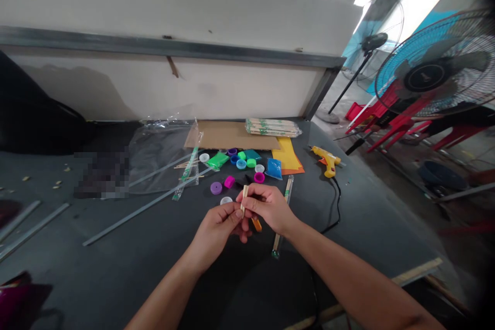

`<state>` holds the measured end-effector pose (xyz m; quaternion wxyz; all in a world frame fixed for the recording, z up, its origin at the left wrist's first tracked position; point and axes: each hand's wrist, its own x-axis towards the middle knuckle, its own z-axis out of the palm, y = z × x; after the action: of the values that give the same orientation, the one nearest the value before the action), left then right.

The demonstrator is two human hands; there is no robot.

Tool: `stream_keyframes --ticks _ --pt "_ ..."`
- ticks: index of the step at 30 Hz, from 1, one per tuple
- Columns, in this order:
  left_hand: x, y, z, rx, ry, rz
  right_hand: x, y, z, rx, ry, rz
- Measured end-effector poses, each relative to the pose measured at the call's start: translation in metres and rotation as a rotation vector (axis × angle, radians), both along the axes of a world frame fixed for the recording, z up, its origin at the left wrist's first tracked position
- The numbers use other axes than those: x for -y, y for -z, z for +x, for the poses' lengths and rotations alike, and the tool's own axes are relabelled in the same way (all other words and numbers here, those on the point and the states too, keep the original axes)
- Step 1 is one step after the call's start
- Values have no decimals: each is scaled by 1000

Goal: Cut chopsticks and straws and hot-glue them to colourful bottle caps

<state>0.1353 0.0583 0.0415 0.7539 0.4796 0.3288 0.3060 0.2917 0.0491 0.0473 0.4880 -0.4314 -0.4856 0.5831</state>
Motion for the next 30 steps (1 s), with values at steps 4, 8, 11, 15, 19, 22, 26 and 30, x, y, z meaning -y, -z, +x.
stream_keyframes --ticks 4,8,11,15,19,22,26,30 --pt "-1 1 1 -69 -22 103 -3 2 1 35 45 4" --pt "0 0 0 -158 -32 188 -3 3 0 79 66 -5" --pt "1 0 1 -176 -36 195 -2 5 0 115 83 -8" --pt "2 0 3 -173 -36 186 -1 5 -2 152 140 19" --pt "2 0 4 -180 -36 199 0 4 -4 143 161 48" --pt "2 2 4 -193 -33 223 1 4 -6 93 140 41" --pt "2 4 4 -169 -37 201 2 3 -6 48 125 35" --pt "0 7 4 -108 4 129 2 1 -6 29 119 16"
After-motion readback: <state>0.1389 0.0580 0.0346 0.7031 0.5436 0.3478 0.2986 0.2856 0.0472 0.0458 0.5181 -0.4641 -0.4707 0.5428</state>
